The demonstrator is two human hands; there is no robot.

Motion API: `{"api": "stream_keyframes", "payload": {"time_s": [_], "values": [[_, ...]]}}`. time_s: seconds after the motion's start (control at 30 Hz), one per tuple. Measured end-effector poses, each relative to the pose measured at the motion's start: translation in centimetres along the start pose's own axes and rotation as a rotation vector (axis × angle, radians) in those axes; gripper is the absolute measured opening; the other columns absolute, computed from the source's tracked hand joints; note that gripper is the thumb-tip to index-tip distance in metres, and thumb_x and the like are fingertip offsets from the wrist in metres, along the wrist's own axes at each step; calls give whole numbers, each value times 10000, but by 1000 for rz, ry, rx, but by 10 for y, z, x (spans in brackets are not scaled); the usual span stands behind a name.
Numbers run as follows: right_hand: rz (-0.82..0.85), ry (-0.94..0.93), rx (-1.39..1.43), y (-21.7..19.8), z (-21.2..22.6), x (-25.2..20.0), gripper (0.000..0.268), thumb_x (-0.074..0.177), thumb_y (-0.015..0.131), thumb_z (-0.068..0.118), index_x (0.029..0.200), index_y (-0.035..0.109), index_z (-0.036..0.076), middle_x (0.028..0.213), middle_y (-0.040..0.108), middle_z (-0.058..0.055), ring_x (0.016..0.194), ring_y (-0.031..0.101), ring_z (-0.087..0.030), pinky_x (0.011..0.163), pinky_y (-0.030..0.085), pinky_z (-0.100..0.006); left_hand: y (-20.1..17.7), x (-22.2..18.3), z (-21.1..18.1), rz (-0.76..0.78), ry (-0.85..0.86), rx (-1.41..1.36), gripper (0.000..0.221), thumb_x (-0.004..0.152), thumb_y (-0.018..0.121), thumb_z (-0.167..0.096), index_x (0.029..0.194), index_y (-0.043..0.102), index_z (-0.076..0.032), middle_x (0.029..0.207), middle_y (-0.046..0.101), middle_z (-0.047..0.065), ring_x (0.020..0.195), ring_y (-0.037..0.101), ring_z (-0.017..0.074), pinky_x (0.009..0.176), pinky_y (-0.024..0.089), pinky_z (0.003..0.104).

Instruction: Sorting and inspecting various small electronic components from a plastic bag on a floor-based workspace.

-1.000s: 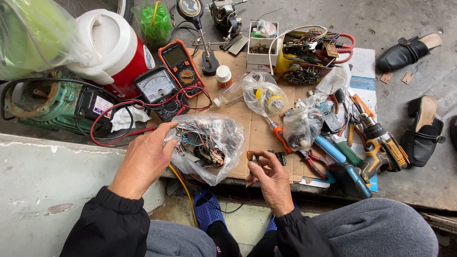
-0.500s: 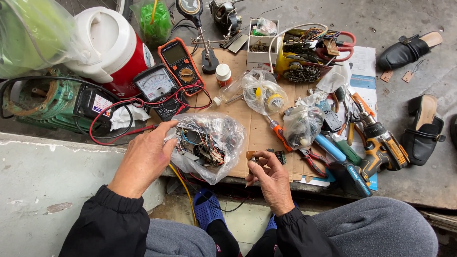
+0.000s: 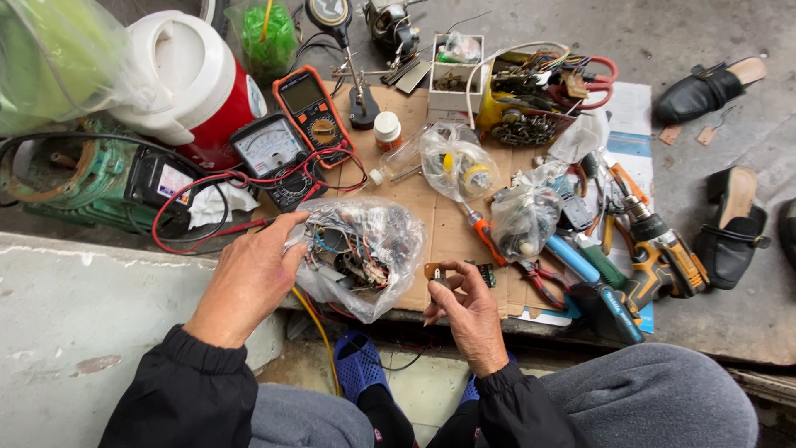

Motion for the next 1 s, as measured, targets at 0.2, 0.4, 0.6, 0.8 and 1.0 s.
{"api": "stream_keyframes", "payload": {"time_s": [0.2,0.4,0.6,0.8,1.0], "values": [[2,31,22,0,-4,1,415,975,765,106,1361,695,-32,1029,716,-163,683,745,-238,584,632,-331,-1,-2,1,51,-81,59,528,991,667,-295,1518,631,-271,1098,852,166,983,790,465,846,598,545],[4,44,86,-3,-10,2,302,1007,737,49,1288,697,-55,969,687,-162,654,723,-236,560,631,-344,5,1,8,44,-68,89,542,984,672,-305,1523,616,-307,1016,865,162,928,806,443,820,607,528],[10,54,68,3,0,-2,340,1005,750,85,1320,727,-41,907,667,-140,660,731,-233,580,646,-345,2,1,6,100,-135,102,536,1009,646,-328,1544,612,-336,1098,878,134,952,840,411,858,639,510],[-64,126,141,-5,2,1,411,1014,669,48,1421,686,-11,1031,677,-185,813,718,-274,685,649,-399,-1,-1,-1,9,-15,16,527,972,682,-252,1496,643,-215,1078,845,185,957,779,465,837,585,542],[6,168,415,-7,-5,4,471,1042,556,64,1505,599,-14,1415,653,-183,838,693,-255,728,594,-360,-3,-2,-3,2,-15,-7,517,970,676,-235,1487,672,-220,954,845,190,865,771,471,799,571,554]]}}
Point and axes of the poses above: each hand's wrist, its own x-axis towards the middle knuckle, its own y-axis out of the palm, z = x × y, the point moved 6 cm from there along x, towards the middle knuckle
